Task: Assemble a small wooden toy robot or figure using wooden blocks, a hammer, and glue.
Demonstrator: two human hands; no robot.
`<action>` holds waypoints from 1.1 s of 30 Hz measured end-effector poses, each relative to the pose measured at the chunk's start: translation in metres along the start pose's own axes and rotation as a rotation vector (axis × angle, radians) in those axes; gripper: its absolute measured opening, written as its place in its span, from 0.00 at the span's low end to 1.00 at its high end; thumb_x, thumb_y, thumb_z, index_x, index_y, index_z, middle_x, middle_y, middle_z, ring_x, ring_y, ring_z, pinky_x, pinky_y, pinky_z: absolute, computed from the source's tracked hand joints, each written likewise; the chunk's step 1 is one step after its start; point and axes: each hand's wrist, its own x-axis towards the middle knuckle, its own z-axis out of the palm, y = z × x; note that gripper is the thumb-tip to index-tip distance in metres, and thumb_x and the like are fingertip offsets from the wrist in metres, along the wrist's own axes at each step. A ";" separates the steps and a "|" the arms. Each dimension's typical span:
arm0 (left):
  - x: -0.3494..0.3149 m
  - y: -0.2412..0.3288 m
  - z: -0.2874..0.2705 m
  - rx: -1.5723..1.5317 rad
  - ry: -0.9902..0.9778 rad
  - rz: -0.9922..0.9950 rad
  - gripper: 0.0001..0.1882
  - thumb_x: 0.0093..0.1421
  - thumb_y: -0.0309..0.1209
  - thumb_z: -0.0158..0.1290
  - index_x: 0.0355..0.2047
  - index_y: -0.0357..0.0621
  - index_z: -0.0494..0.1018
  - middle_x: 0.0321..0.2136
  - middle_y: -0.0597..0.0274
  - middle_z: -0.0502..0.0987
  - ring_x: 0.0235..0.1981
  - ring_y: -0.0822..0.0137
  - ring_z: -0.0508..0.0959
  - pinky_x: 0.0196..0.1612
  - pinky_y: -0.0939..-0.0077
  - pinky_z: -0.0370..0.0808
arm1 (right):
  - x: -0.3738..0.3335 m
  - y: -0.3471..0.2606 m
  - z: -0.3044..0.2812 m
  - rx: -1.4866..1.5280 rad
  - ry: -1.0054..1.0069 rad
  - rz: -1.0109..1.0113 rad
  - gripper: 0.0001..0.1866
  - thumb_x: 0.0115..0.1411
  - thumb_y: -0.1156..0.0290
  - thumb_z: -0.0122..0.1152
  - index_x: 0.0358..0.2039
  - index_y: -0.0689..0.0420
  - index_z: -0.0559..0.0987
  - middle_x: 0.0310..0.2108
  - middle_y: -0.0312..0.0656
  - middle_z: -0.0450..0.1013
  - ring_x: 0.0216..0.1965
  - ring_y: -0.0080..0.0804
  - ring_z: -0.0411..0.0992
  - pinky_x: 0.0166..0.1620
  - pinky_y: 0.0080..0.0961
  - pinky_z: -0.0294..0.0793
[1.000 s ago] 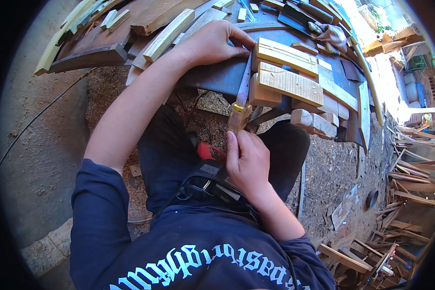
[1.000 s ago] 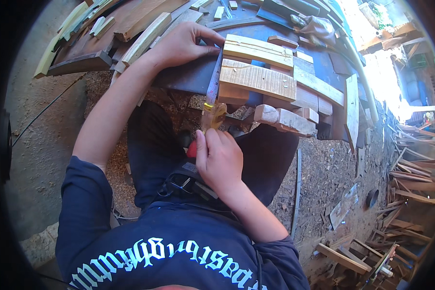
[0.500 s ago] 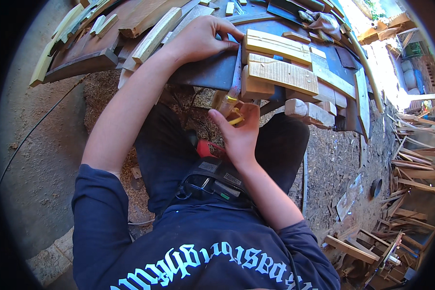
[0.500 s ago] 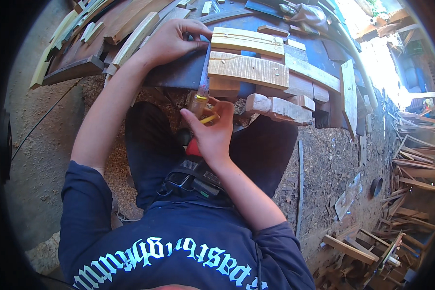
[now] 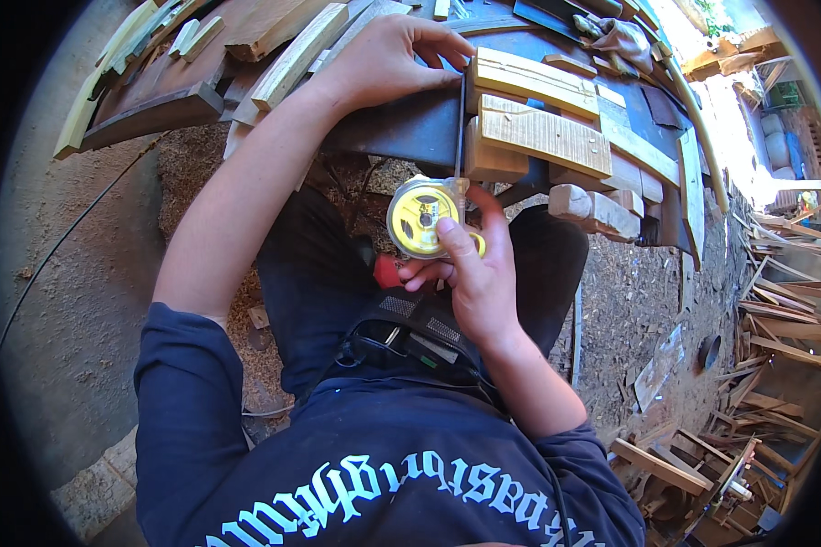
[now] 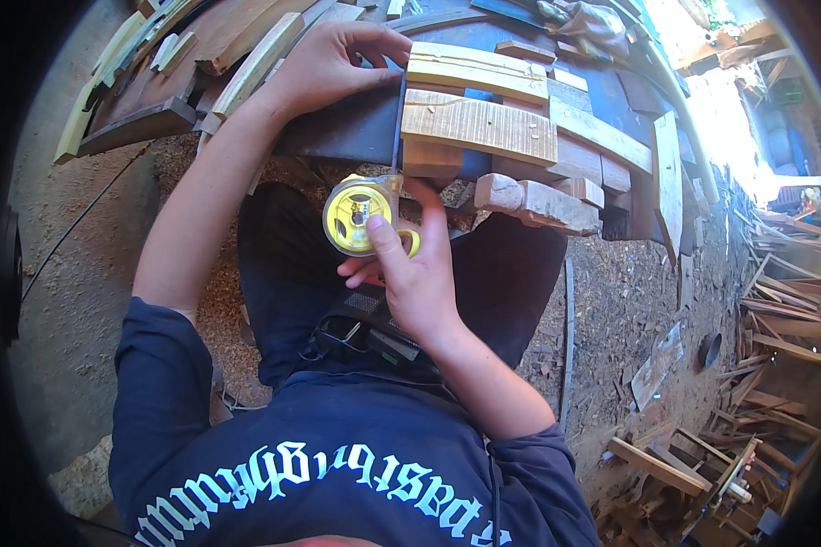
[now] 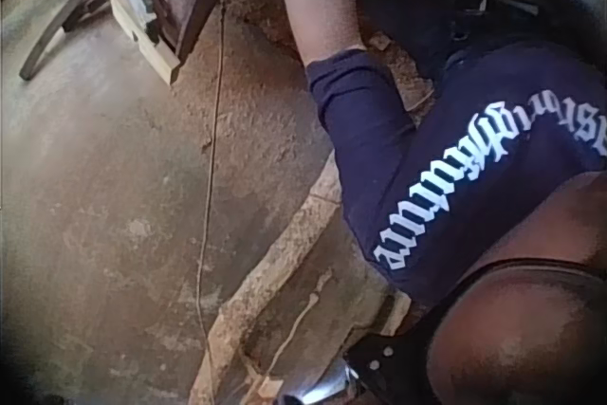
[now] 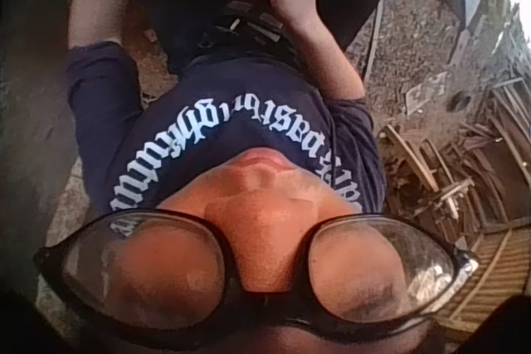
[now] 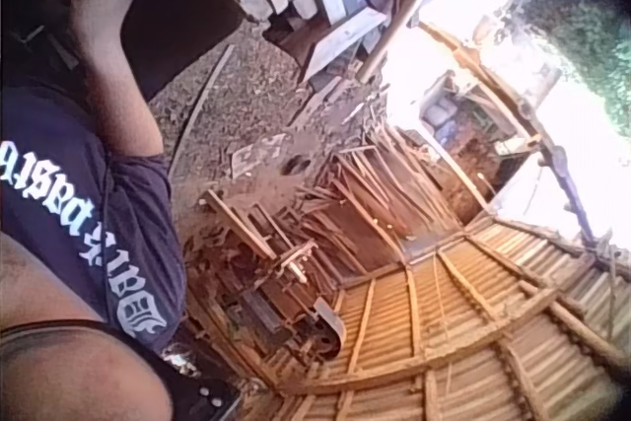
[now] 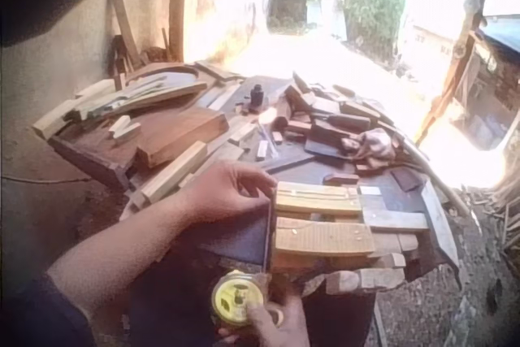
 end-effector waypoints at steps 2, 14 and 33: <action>0.001 0.001 0.000 0.019 -0.015 -0.004 0.19 0.58 0.29 0.66 0.51 0.47 0.82 0.38 0.66 0.86 0.36 0.77 0.82 0.40 0.79 0.78 | -0.003 -0.006 0.002 0.045 -0.009 -0.004 0.37 0.72 0.66 0.55 0.71 0.53 0.43 0.43 0.56 0.76 0.29 0.39 0.82 0.30 0.30 0.85; -0.001 0.002 -0.001 0.065 -0.013 -0.054 0.19 0.58 0.30 0.65 0.51 0.48 0.82 0.37 0.68 0.85 0.35 0.79 0.81 0.38 0.80 0.76 | -0.018 0.003 0.010 0.110 0.081 -0.087 0.51 0.74 0.67 0.53 0.74 0.43 0.21 0.46 0.60 0.77 0.35 0.46 0.84 0.39 0.37 0.88; 0.002 0.026 -0.002 -0.055 -0.018 -0.231 0.17 0.58 0.31 0.64 0.48 0.42 0.82 0.35 0.63 0.87 0.33 0.77 0.82 0.39 0.79 0.79 | -0.014 -0.001 0.009 0.015 0.066 -0.137 0.53 0.72 0.67 0.56 0.75 0.37 0.22 0.43 0.55 0.79 0.34 0.38 0.84 0.37 0.31 0.87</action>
